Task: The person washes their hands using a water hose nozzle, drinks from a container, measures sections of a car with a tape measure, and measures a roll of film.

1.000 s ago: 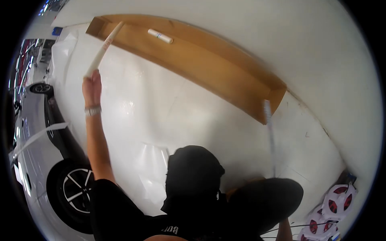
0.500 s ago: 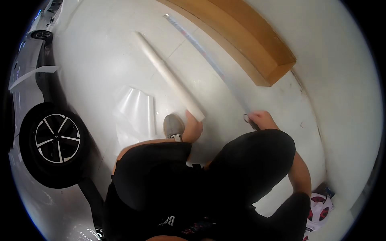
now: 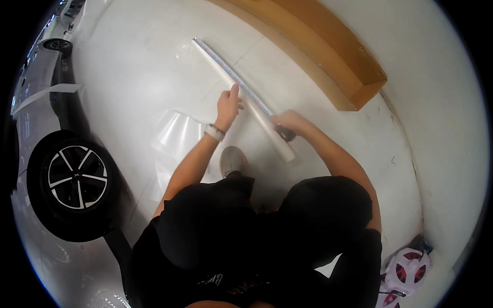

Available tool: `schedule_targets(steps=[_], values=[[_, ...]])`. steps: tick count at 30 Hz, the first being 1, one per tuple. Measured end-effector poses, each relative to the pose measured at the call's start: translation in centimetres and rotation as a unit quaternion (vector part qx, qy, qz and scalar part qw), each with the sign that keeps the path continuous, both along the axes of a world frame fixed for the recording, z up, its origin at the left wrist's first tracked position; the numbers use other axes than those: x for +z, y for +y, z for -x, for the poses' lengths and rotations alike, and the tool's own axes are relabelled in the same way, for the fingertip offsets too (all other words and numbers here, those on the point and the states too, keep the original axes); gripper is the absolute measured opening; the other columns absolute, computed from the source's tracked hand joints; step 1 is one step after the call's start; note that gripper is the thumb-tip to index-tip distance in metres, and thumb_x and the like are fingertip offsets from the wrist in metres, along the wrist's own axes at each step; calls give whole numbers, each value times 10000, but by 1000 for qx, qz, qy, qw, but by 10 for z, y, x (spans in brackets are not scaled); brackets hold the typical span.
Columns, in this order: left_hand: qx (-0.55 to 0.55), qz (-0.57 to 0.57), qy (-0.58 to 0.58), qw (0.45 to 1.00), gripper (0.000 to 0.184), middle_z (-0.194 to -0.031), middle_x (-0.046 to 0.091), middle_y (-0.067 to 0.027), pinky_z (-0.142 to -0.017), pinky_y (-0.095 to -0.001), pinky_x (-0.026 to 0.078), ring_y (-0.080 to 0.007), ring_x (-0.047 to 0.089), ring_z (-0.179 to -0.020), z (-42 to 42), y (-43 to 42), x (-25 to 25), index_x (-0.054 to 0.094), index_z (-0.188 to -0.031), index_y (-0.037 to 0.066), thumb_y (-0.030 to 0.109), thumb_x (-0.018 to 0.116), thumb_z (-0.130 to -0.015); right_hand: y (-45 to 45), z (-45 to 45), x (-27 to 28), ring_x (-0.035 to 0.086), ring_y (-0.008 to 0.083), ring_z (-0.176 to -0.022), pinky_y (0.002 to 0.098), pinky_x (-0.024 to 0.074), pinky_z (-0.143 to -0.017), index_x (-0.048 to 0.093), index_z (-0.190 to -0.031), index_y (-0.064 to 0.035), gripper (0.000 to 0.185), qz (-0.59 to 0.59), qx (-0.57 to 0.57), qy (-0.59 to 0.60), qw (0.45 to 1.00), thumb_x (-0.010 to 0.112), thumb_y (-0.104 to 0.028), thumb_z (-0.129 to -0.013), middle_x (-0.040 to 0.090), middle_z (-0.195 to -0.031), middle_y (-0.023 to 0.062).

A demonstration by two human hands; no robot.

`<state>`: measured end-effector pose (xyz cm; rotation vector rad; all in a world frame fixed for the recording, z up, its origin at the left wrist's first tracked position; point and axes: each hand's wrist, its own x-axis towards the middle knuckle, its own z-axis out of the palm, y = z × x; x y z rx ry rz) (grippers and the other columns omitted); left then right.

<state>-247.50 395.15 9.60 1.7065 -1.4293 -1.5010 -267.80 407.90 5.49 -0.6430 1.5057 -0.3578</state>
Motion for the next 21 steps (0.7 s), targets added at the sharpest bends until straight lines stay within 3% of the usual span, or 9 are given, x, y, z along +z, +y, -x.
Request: schedule_targets(steps=[3, 5, 9, 11, 16, 21], values=[[-30, -49, -31, 998, 638, -721, 656, -174, -614, -345, 531, -241, 662, -591, 1, -33, -13, 570, -903, -104, 533, 595, -900, -17, -16, 2, 660, 252, -674, 461, 551, -556, 735, -879, -14, 398, -63, -10, 29, 998, 650, -403, -865, 698, -812, 110], [-114, -27, -131, 984, 627, -734, 667, -206, -629, -369, 537, -287, 670, -591, -1, -43, -24, 570, -888, -95, 531, 597, -891, -20, -21, 14, 657, 240, -664, 441, 546, -559, 737, -862, -16, 391, -67, -9, 33, 997, 645, -396, -870, 695, -799, 111], [-107, -18, -112, 988, 590, -761, 676, -245, -673, -411, 540, -359, 679, -658, -3, -39, -36, 575, -885, -85, 503, 548, -928, -10, -30, 9, 648, 217, -606, 387, 526, -570, 736, -792, -19, 387, -47, 12, 38, 998, 625, -377, -887, 685, -743, 122], [-140, 137, -167, 966, 575, -795, 676, -267, -716, -464, 535, -408, 676, -750, -3, -37, -47, 580, -904, -82, 482, 491, -970, -1, -39, 8, 647, 217, -594, 378, 518, -575, 731, -767, -19, 393, -28, -4, 58, 998, 616, -374, -891, 680, -718, 124], [-144, 140, -249, 947, 609, -833, 674, -284, -727, -498, 529, -439, 665, -808, 3, -28, -33, 592, -906, -71, 510, 433, -996, 9, -53, 9, 650, 256, -585, 383, 513, -597, 703, -719, -3, 458, 39, -3, 103, 994, 542, -384, -917, 659, -638, 127], [-146, 136, -281, 939, 666, -833, 670, -296, -724, -506, 529, -453, 662, -803, 7, -36, -33, 611, -870, -69, 548, 398, -999, 2, -55, 11, 658, 268, -592, 390, 519, -615, 704, -735, 3, 442, 34, -17, 109, 993, 525, -364, -903, 665, -645, 135]])
